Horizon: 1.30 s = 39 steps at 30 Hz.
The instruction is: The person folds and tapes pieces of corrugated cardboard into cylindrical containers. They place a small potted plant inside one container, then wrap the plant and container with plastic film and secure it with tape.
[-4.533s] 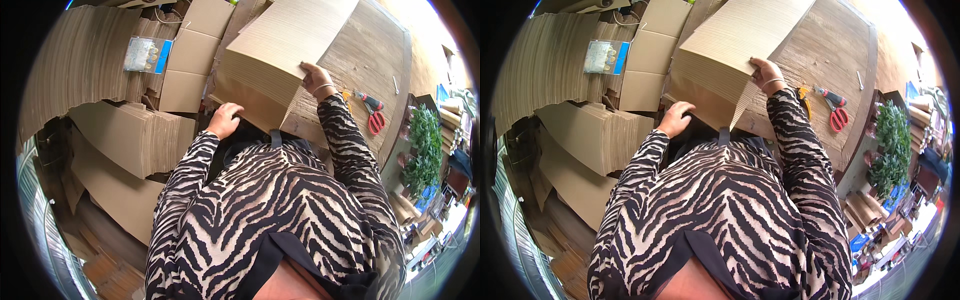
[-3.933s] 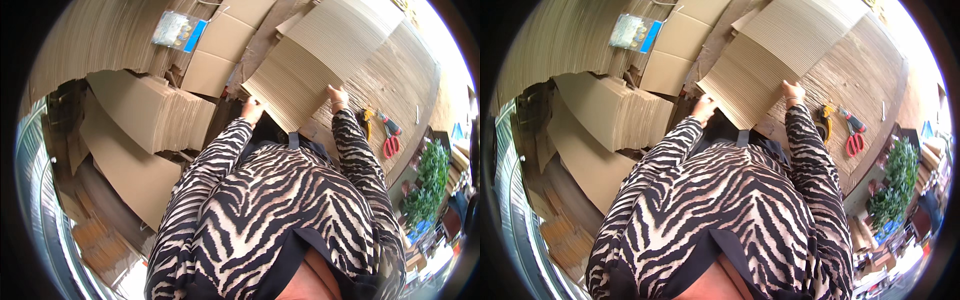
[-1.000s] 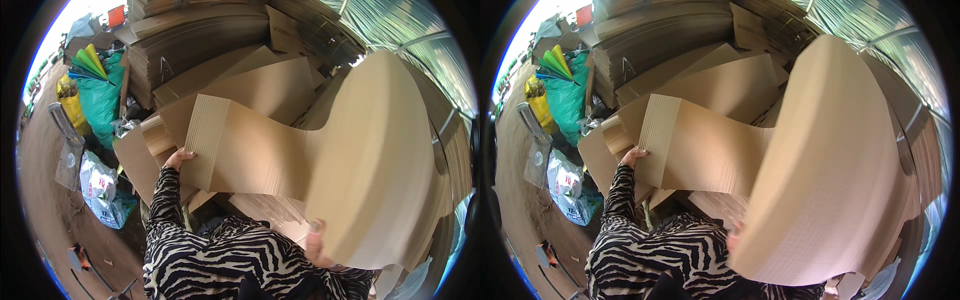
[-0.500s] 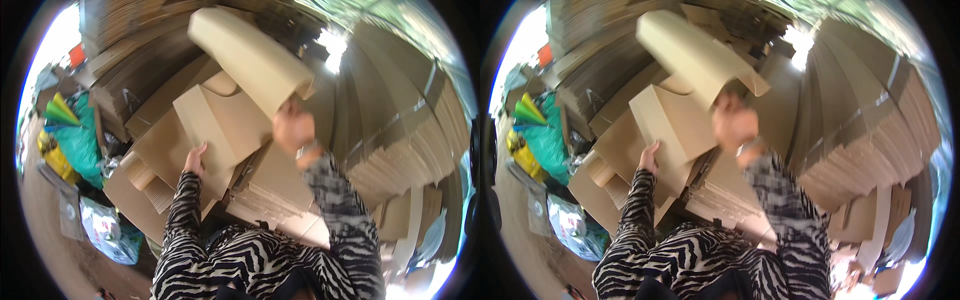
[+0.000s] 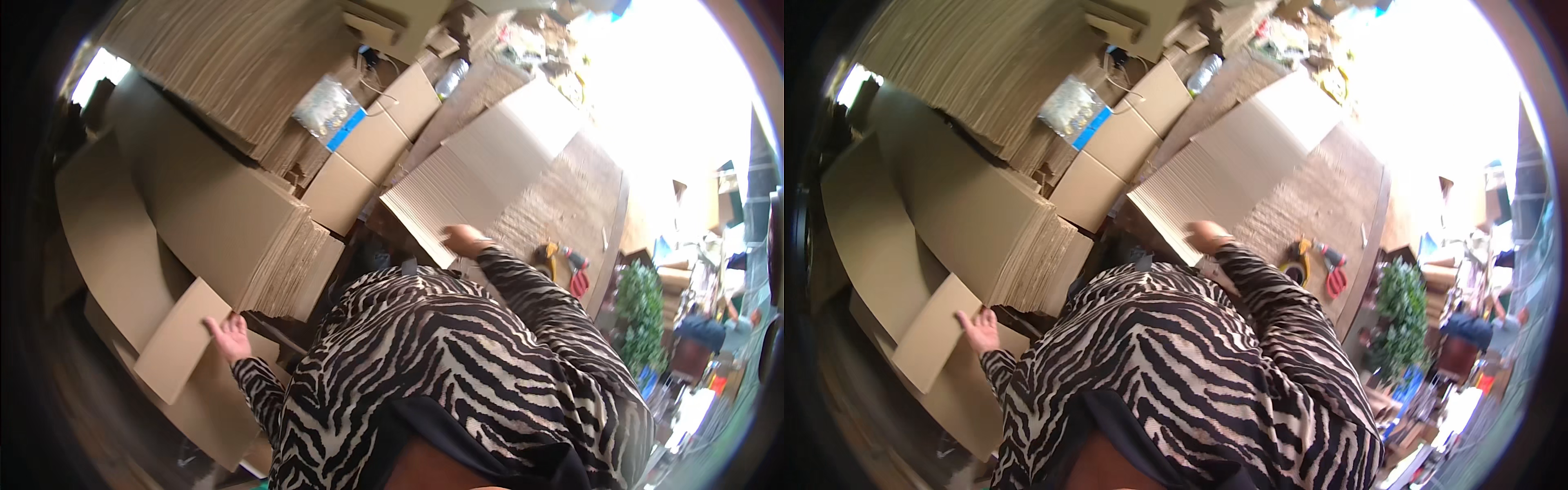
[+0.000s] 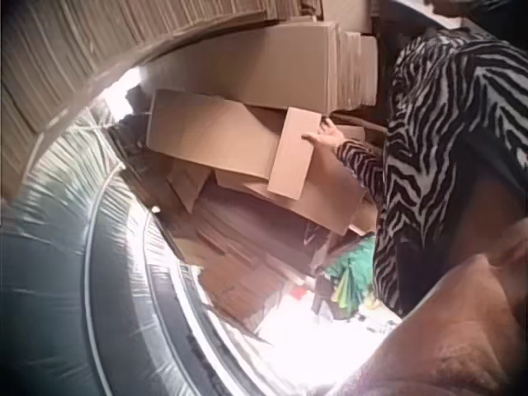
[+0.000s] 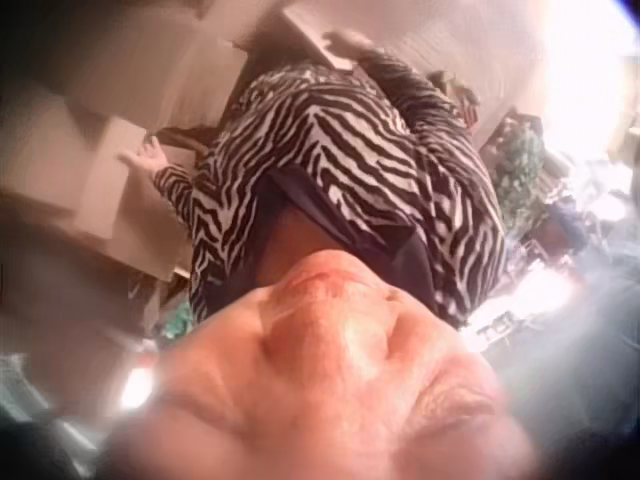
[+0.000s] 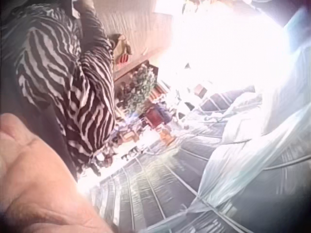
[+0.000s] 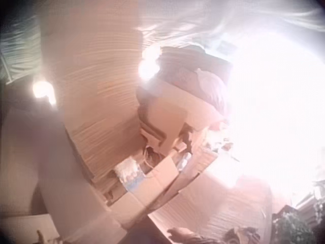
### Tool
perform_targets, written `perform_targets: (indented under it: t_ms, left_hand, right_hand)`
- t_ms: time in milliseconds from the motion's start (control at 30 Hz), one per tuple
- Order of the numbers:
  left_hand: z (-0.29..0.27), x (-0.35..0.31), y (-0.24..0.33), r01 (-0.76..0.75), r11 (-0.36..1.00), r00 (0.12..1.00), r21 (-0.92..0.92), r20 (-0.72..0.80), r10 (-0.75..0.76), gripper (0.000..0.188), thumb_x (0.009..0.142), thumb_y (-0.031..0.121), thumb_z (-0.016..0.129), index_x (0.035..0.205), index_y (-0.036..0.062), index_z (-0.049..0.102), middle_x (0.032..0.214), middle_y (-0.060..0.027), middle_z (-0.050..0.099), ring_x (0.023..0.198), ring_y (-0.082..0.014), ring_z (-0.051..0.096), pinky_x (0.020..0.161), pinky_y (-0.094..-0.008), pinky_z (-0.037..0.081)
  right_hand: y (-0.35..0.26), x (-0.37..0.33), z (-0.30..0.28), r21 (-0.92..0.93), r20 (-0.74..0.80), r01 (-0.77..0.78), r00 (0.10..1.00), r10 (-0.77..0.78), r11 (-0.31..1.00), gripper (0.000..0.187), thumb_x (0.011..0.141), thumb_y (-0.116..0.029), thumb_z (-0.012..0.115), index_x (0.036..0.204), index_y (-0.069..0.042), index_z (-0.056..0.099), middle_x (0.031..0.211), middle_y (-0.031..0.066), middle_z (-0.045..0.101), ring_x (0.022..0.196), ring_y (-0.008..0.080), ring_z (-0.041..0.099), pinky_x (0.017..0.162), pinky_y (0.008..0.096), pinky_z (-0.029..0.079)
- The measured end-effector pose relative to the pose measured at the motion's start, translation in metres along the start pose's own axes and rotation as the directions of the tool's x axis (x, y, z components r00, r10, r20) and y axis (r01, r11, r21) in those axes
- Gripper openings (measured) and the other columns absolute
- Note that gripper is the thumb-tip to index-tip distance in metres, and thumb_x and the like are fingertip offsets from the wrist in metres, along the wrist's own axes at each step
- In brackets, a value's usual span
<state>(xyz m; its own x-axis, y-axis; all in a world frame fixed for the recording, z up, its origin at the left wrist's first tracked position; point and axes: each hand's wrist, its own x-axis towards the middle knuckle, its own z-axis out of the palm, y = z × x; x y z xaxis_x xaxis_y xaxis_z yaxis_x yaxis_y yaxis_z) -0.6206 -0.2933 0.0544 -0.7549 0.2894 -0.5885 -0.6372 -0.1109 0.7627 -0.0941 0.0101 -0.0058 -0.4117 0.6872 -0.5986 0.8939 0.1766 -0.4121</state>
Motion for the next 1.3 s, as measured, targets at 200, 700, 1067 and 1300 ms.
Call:
perform_targets:
  t_ms: [200, 700, 1067, 1300]
  left_hand:
    - [-0.020, -0.022, -0.028, 0.395, 0.667, 0.846, 0.632, 0.033, -0.532, 0.047, 0.091, 0.049, 0.063, 0.113, 0.0075, 0.058, 0.098, -0.0052, 0.068, 0.087, -0.0200, 0.067, 0.068, -0.0286, 0.052]
    - [0.237, -0.154, -0.280, -0.214, 0.303, 0.543, 0.929, 0.371, -0.754, 0.039, 0.094, 0.029, 0.061, 0.123, 0.0041, 0.056, 0.108, -0.0079, 0.066, 0.093, -0.0152, 0.064, 0.081, -0.0315, 0.051]
    - [0.314, -0.171, -0.374, -0.184, 0.262, 0.451, 0.947, 0.319, -0.834, 0.032, 0.097, 0.033, 0.057, 0.117, 0.0074, 0.055, 0.105, -0.0058, 0.063, 0.093, -0.0147, 0.061, 0.079, -0.0288, 0.051]
    - [0.396, -0.158, -0.418, 0.023, 0.467, 0.538, 0.884, 0.383, -0.751, 0.027, 0.096, 0.029, 0.057, 0.111, 0.0063, 0.057, 0.094, -0.0033, 0.061, 0.080, -0.0135, 0.061, 0.065, -0.0273, 0.050]
  right_hand:
    - [0.108, -0.045, 0.069, 0.202, -0.295, -0.324, 0.880, 0.373, 0.924, 0.042, 0.079, -0.029, 0.069, 0.116, -0.008, 0.065, 0.113, 0.0192, 0.064, 0.105, 0.0369, 0.061, 0.091, 0.0429, 0.050]
    - [0.059, -0.026, -0.026, 0.215, -0.093, -0.044, 0.993, 0.066, 0.976, 0.022, 0.086, -0.024, 0.059, 0.099, -0.010, 0.070, 0.090, 0.0138, 0.069, 0.082, 0.0304, 0.067, 0.077, 0.0397, 0.054]
    - [0.140, -0.277, -0.273, -0.088, -0.952, 0.113, 0.282, -0.117, 0.990, 0.025, 0.083, 0.006, 0.065, 0.107, 0.002, 0.068, 0.095, 0.0073, 0.062, 0.083, 0.0139, 0.058, 0.070, 0.0249, 0.046]
    - [0.139, -0.227, -0.157, 0.277, -0.817, 0.317, 0.575, 0.048, 0.907, 0.025, 0.082, 0.006, 0.066, 0.105, -0.004, 0.070, 0.080, 0.0055, 0.054, 0.072, 0.0190, 0.053, 0.064, 0.0280, 0.043]
